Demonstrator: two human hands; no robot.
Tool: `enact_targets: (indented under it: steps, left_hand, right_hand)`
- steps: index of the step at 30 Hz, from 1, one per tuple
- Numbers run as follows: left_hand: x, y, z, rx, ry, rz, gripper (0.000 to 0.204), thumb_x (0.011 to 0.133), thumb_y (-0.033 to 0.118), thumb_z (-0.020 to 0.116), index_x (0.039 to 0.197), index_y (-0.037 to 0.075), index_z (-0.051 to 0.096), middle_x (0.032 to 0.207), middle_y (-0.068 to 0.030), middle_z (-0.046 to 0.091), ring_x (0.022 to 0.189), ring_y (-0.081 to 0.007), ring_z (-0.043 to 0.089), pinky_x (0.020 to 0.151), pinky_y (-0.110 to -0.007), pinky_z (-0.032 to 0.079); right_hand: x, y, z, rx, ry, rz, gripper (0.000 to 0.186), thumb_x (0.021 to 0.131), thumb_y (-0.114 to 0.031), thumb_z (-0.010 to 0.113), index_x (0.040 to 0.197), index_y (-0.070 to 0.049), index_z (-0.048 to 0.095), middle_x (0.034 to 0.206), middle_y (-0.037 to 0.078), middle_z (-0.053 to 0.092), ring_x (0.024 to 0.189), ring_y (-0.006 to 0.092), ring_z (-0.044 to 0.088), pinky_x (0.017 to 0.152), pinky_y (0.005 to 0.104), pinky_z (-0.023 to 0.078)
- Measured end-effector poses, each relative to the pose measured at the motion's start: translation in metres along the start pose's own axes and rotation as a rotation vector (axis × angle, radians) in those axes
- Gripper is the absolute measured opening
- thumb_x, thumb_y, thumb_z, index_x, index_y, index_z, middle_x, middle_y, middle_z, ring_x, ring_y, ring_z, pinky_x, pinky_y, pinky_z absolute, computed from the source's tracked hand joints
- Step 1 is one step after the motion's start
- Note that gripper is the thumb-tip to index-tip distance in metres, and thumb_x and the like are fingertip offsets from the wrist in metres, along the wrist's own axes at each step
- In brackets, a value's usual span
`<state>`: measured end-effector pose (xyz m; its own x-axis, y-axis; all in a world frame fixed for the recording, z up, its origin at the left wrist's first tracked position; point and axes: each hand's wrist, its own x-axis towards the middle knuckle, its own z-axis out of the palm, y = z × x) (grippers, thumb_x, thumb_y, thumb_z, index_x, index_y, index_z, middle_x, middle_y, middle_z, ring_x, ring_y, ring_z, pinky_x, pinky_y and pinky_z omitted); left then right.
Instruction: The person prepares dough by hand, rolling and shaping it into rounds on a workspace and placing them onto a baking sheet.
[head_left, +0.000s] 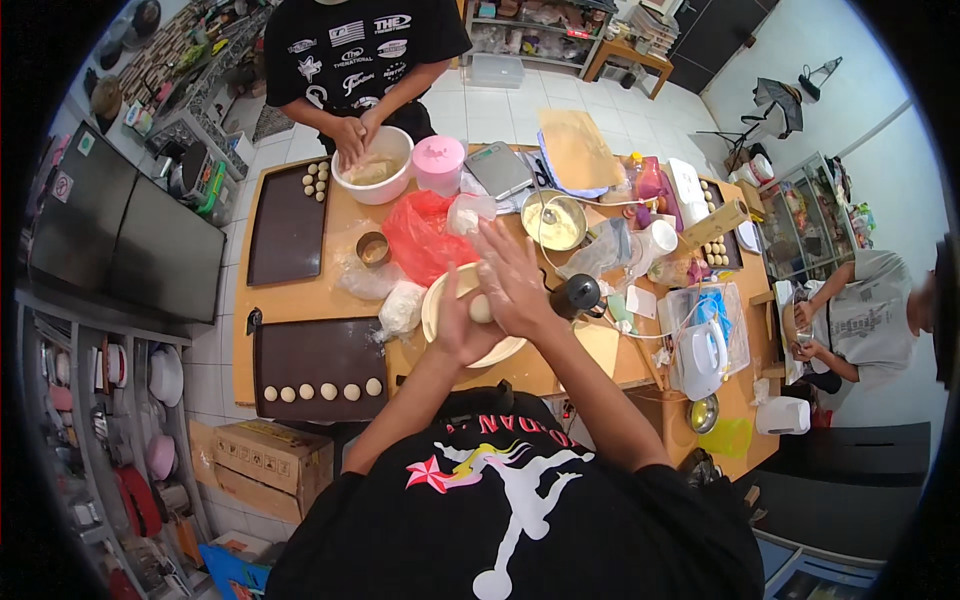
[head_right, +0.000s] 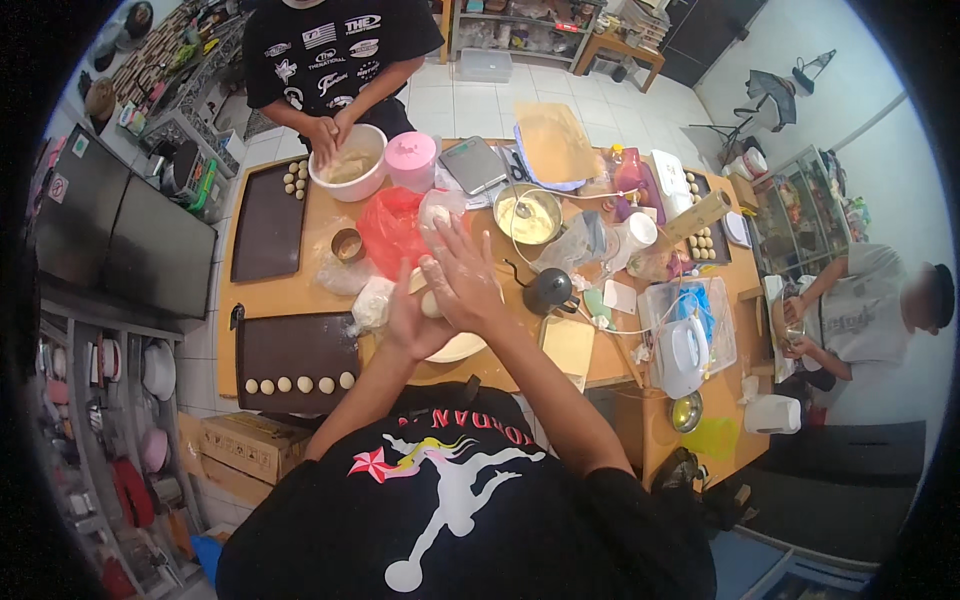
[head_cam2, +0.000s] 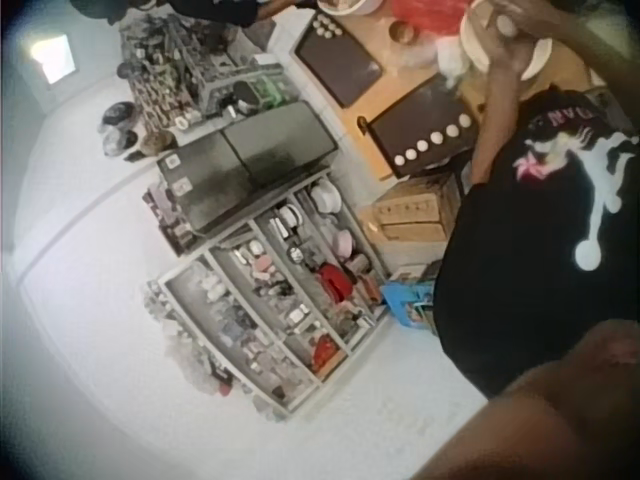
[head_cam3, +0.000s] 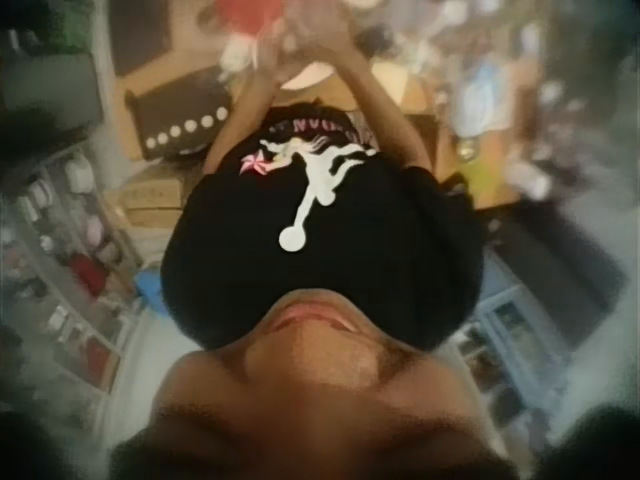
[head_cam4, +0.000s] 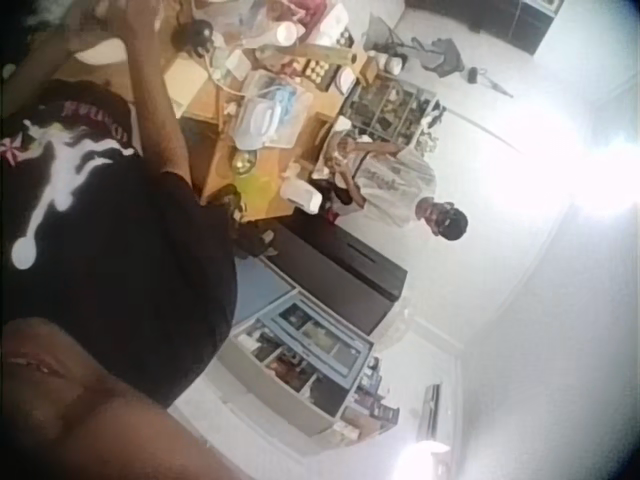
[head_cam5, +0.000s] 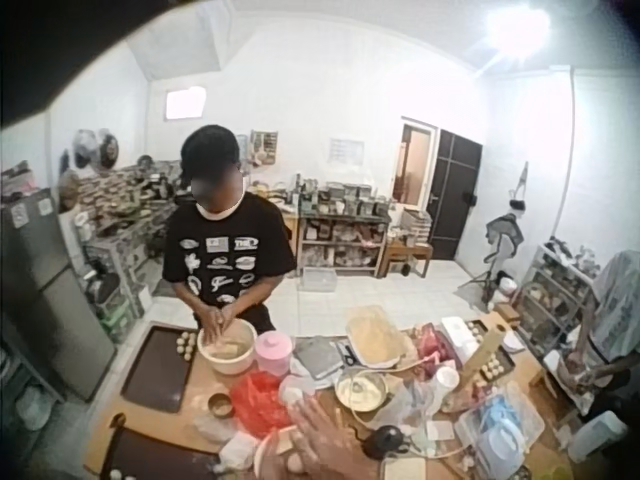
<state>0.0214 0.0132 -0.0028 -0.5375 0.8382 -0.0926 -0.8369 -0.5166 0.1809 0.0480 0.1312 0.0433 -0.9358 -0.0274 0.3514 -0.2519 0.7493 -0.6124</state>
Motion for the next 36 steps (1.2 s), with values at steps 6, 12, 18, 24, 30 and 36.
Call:
enact_targets:
  steps: [6, 12, 18, 24, 30, 36]
  left_hand:
    - [0.031, 0.020, -0.038, -0.071, -0.023, 0.090, 0.095, 0.089, 0.078, 0.024, 0.152, 0.006, 0.024, 0.155, -0.0209, 0.028, 0.142, -0.0389, 0.029, 0.113, -0.060, 0.024]
    - [0.009, -0.019, -0.033, 0.017, -0.262, 0.106, 0.096, 0.089, 0.078, 0.025, 0.151, 0.005, 0.024, 0.150, -0.0210, 0.035, 0.136, -0.0442, 0.037, 0.110, -0.056, 0.032]
    - [-0.003, -0.008, -0.011, -0.541, -0.198, -0.026, 0.098, 0.088, 0.080, 0.028, 0.149, 0.002, 0.029, 0.148, -0.0236, 0.039, 0.135, -0.0395, 0.040, 0.111, -0.052, 0.033]
    - [0.008, -0.006, 0.004, 0.088, 0.029, 0.146, 0.084, 0.095, 0.070, 0.029, 0.149, 0.005, 0.032, 0.148, -0.0195, 0.041, 0.135, -0.0367, 0.042, 0.114, -0.050, 0.031]
    - [0.023, 0.002, -0.031, 0.170, -0.078, 0.248, 0.081, 0.097, 0.067, 0.028, 0.149, 0.006, 0.030, 0.150, -0.0175, 0.039, 0.138, -0.0331, 0.039, 0.116, -0.046, 0.029]
    - [0.002, -0.021, 0.003, 0.107, -0.010, 0.193, 0.083, 0.095, 0.069, 0.027, 0.147, 0.005, 0.034, 0.147, -0.0134, 0.043, 0.134, -0.0309, 0.042, 0.114, -0.045, 0.032]
  right_hand:
    - [-0.027, -0.020, 0.029, -0.156, -0.093, -0.092, 0.052, 0.097, -0.031, 0.047, 0.142, -0.004, 0.046, 0.147, 0.022, 0.041, 0.141, 0.0352, 0.033, 0.113, 0.0598, 0.019]
    - [-0.019, -0.016, 0.025, 0.019, -0.091, 0.034, 0.053, 0.095, -0.032, 0.050, 0.140, -0.005, 0.047, 0.145, 0.019, 0.045, 0.133, 0.0372, 0.043, 0.110, 0.0568, 0.026]
    - [-0.012, -0.005, 0.002, -0.332, -0.032, -0.005, 0.053, 0.095, -0.033, 0.050, 0.140, -0.006, 0.047, 0.145, 0.019, 0.045, 0.137, 0.0365, 0.039, 0.114, 0.0573, 0.020]
    - [-0.003, 0.005, 0.003, 0.198, -0.065, -0.052, 0.049, 0.097, -0.031, 0.045, 0.141, -0.010, 0.048, 0.143, 0.019, 0.047, 0.137, 0.0377, 0.039, 0.116, 0.0514, 0.019]
    - [-0.023, -0.026, 0.031, -0.010, -0.082, -0.178, 0.046, 0.098, -0.031, 0.045, 0.137, -0.006, 0.051, 0.146, 0.021, 0.044, 0.135, 0.0401, 0.040, 0.115, 0.0547, 0.022]
    - [-0.010, -0.024, 0.012, -0.178, -0.102, 0.058, 0.056, 0.097, -0.039, 0.047, 0.141, -0.005, 0.046, 0.147, 0.020, 0.041, 0.140, 0.0376, 0.034, 0.114, 0.0558, 0.020]
